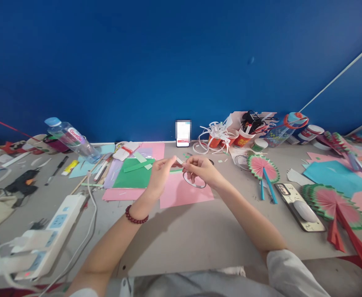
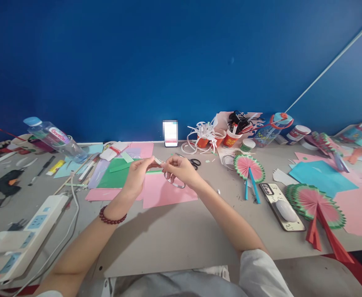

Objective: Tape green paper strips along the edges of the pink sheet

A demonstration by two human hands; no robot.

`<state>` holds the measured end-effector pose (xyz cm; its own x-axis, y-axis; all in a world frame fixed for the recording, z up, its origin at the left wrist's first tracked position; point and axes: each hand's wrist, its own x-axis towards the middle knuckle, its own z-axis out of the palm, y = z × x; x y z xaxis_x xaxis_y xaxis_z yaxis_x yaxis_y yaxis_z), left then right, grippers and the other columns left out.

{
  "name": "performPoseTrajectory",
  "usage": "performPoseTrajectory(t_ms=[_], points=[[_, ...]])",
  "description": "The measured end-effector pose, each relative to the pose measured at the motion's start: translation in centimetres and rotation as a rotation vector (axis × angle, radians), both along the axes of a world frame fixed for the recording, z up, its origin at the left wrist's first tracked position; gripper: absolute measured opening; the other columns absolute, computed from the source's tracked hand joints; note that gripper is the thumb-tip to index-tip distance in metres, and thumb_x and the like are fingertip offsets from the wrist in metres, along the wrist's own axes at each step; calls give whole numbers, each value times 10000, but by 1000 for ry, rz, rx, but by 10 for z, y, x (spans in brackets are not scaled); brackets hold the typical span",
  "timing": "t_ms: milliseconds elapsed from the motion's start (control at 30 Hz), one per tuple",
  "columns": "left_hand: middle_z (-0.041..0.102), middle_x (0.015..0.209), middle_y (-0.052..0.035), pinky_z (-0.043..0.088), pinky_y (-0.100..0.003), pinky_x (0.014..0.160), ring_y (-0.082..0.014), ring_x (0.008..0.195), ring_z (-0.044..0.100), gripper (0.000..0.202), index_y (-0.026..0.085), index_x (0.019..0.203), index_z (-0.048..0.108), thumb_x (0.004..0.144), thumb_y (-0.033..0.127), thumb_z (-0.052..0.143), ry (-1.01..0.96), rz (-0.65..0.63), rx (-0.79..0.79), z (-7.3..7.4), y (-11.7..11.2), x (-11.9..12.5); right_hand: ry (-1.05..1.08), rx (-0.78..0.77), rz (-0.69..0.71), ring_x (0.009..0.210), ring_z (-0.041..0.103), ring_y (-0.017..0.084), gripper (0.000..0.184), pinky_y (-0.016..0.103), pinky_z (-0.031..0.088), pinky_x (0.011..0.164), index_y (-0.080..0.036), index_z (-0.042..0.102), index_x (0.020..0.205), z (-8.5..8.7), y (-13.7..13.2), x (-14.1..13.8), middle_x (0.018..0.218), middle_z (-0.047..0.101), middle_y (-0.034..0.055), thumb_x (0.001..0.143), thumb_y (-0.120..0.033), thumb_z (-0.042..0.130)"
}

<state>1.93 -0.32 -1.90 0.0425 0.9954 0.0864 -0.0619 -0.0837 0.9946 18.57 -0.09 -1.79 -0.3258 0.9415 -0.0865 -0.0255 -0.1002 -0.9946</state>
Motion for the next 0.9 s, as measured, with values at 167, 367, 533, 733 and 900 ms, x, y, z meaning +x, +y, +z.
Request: performPoseTrajectory(t_ms=[167,367,533,733,900], points=[[719,754,-78,513,-342,769,-205,757,664,412,153,711,718,828,499,529,-45,-51,-42,-2,2,0,-4,72,-49,486,538,87,347,216,484,432,-167,576,699,-1,0,-1,623,614,3,733,-491,695],[722,754,-59,515,-325,775,-194,758,661,260,165,701,720,730,423,705,12,-33,22,0,-1,3,-57,102,-67,425,521,83,358,215,443,408,-177,559,710,2,-2,-1,588,605,-11,742,-515,676],[727,755,-58,506,-311,740,-187,736,658,256,177,712,729,714,433,721,-5,31,-20,1,1,1,-83,74,-53,333,399,58,293,175,276,319,-192,554,769,4,-4,0,464,489,-72,762,-466,658],[729,744,-61,488,-301,742,-196,771,666,260,178,716,731,714,438,716,-30,31,-46,3,2,0,-74,33,-63,335,327,39,281,161,233,322,-194,523,760,6,-4,-1,457,458,-81,778,-448,643],[728,740,-60,473,-295,718,-212,790,682,247,179,714,725,712,427,723,-62,21,-75,6,0,1,-68,34,-62,348,318,44,292,159,231,324,-204,508,755,7,-5,-1,454,436,-86,774,-460,647]])
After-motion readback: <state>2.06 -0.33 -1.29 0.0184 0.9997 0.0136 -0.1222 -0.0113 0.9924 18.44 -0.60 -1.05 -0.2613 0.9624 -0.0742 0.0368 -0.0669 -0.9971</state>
